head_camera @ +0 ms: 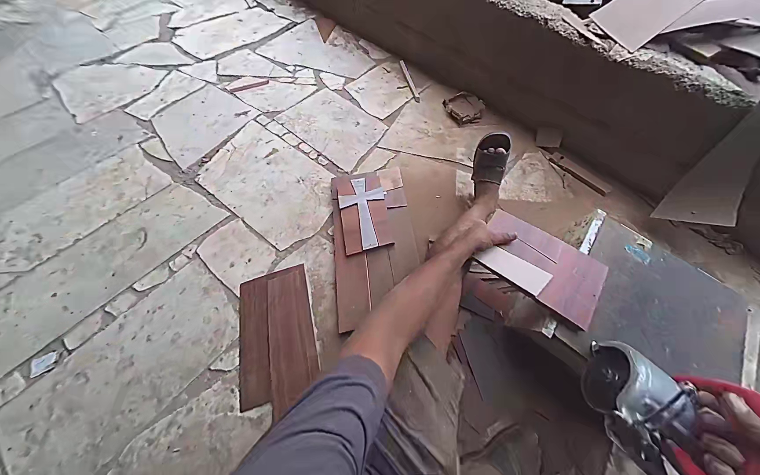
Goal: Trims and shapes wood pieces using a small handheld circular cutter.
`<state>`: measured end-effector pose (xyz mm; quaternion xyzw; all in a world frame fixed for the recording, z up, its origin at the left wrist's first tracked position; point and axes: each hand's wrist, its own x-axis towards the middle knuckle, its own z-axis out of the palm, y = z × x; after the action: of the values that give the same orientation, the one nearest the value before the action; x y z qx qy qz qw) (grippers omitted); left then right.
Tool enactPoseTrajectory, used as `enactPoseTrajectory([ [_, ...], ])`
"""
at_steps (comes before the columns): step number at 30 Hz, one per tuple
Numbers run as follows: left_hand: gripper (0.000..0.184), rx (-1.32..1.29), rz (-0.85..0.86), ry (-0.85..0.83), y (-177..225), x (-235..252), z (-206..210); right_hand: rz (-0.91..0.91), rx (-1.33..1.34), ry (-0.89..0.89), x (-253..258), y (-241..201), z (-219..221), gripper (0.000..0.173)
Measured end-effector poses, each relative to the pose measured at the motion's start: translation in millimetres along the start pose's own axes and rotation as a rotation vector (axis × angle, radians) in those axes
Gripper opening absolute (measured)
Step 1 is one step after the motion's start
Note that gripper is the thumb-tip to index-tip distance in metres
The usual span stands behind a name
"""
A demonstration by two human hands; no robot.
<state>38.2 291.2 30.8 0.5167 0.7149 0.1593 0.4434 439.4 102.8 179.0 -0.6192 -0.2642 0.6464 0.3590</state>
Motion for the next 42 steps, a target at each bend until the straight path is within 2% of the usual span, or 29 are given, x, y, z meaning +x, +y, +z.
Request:
enactPoseTrajectory([
  [2, 0.096, -0.001, 0.018, -0.034, -3, 29, 19, -0.018, 0.04, 0.125, -14, 5, 9, 0.025],
  [4, 0.094, -0.028, 0.043, -0.065, 0, 45, 20, -0.047, 0.054, 0.175, -20, 8, 16, 0.022],
  [8, 0.087, -0.026, 0.051, -0.063, 3, 39, 14, -0.089, -0.002, 0.233, -25, 19, 23, 0.024],
  [12, 0.091, -0.068, 0.053, -0.063, 2, 36, 13, -0.171, -0.07, 0.235, -25, 29, 30, 0.034],
  [15, 0.097, -0.027, 0.041, -0.083, 1, 37, 12, -0.2, -0.161, 0.271, -28, 31, 44, 0.033],
  [18, 0.092, -0.064, 0.036, -0.11, 2, 36, 7, -0.244, -0.247, 0.256, -35, 25, 61, 0.029],
  [27, 0.084, -0.11, 0.031, -0.138, 9, 26, -9, -0.308, -0.222, 0.186, -14, 17, 96, 0.026],
  [38, 0.091, -0.062, 0.035, -0.113, 7, 32, -4, -0.343, -0.192, 0.261, -4, 54, 109, 0.02],
  [42, 0.101, -0.07, 0.086, -0.064, -3, 38, 2, -0.362, -0.205, 0.311, -5, 72, 117, 0.019],
])
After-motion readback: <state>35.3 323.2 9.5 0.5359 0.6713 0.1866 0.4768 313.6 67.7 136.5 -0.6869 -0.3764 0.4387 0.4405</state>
